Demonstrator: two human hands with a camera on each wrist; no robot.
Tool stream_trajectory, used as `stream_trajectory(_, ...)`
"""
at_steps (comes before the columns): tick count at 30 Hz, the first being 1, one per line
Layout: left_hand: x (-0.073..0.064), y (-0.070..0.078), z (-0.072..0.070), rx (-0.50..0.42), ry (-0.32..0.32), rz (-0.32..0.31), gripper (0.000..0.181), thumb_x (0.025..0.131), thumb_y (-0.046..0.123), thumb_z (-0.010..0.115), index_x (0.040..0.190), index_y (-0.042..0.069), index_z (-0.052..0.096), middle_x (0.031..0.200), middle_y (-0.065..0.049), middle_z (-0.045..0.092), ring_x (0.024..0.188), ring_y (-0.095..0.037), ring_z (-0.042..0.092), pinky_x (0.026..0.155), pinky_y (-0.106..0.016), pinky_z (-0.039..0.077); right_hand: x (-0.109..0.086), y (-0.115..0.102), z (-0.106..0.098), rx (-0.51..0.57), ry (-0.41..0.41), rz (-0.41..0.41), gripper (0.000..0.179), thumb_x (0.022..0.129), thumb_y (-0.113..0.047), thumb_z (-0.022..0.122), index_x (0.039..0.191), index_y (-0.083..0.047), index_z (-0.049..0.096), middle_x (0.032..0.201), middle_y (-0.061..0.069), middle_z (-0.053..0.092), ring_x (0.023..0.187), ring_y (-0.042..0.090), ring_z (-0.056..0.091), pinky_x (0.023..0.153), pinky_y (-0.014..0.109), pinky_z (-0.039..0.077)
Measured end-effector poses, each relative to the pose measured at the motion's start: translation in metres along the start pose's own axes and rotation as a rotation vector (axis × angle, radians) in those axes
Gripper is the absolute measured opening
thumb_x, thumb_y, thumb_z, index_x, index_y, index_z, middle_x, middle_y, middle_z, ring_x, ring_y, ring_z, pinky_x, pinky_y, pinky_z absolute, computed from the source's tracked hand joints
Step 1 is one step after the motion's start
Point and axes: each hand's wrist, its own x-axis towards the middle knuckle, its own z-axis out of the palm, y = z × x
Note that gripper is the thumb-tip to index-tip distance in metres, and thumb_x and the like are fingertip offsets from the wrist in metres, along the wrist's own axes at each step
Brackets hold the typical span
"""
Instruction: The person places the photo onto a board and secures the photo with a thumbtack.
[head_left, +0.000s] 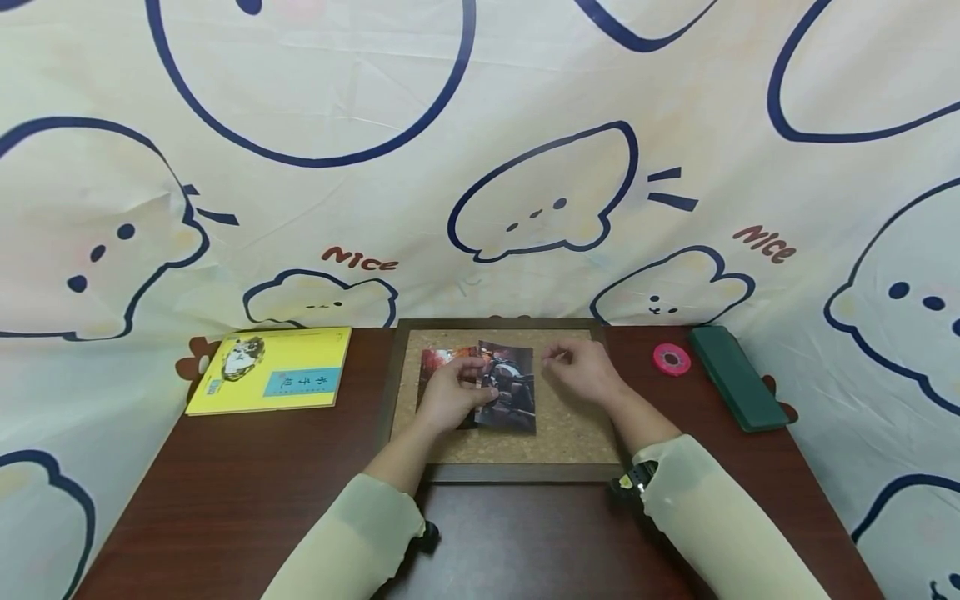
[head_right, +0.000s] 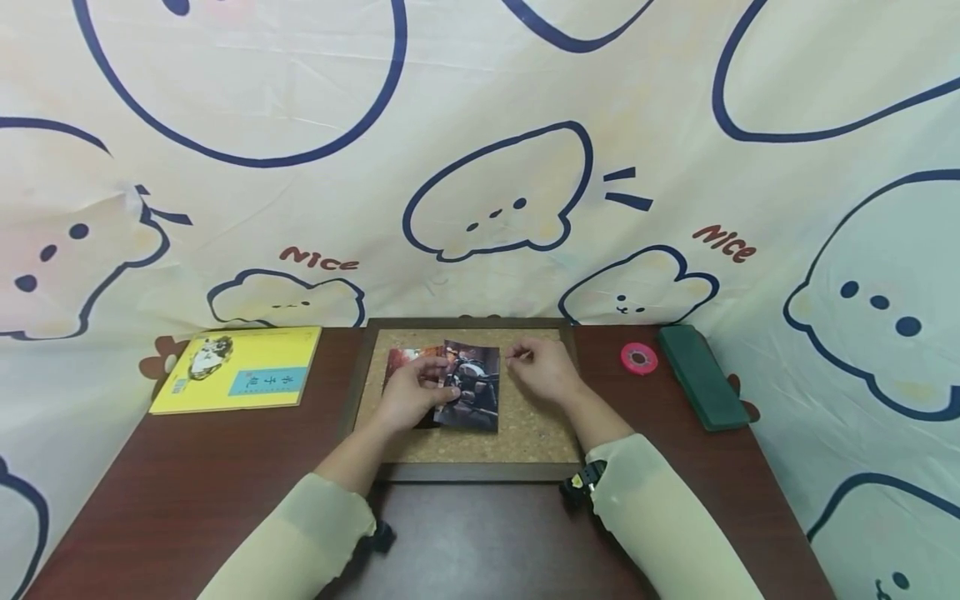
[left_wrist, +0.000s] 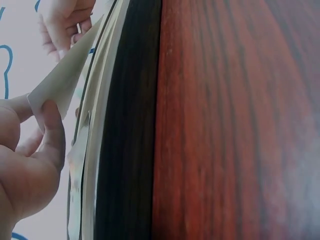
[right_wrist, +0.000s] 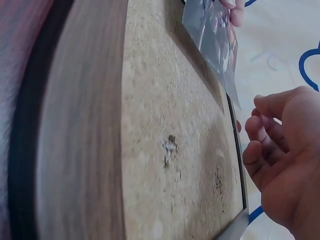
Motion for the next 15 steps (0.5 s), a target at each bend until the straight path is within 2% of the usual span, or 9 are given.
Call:
stream_trajectory(8, 0.005, -0.003, 0.009, 0.035, 0.006, 0.008, 0.049, 0.083, 0.010, 0.087, 0.128, 0.006, 0.067, 0.113, -0.012, 0.067, 0.087, -0.020, 0.068, 0.070, -0.032, 0.059, 0.013, -0.004, 0.009, 0.009, -0.034, 0.004, 0.014, 0.098, -0.020, 0.071, 0.109, -0.012, 0.076, 0.106, 0.002, 0.076, 0.101, 0.022, 0.069, 0.091, 0.044, 0.054)
stream_trajectory(11, 0.007, -0.005, 0.012, 0.105, 0.030, 0.028, 0.050, 0.082, 0.013, 0.088, 0.127, 0.006, 0.068, 0.111, -0.010, 0.068, 0.088, -0.019, 0.067, 0.071, -0.032, 0.058, 0.019, -0.007, 0.013, 0.004, -0.054, -0.010, 0.016, 0.099, -0.020, 0.071, 0.112, -0.010, 0.075, 0.106, 0.003, 0.075, 0.102, 0.022, 0.068, 0.091, 0.043, 0.055)
stream_trajectory(15, 0.010, -0.006, 0.016, 0.230, 0.057, 0.093, 0.048, 0.082, 0.014, 0.089, 0.126, 0.006, 0.071, 0.107, -0.007, 0.069, 0.085, -0.017, 0.064, 0.072, -0.032, 0.054, 0.025, -0.012, 0.017, -0.038, -0.071, 0.002, 0.018, 0.099, -0.021, 0.070, 0.113, -0.011, 0.075, 0.104, 0.002, 0.073, 0.099, 0.022, 0.067, 0.088, 0.043, 0.055)
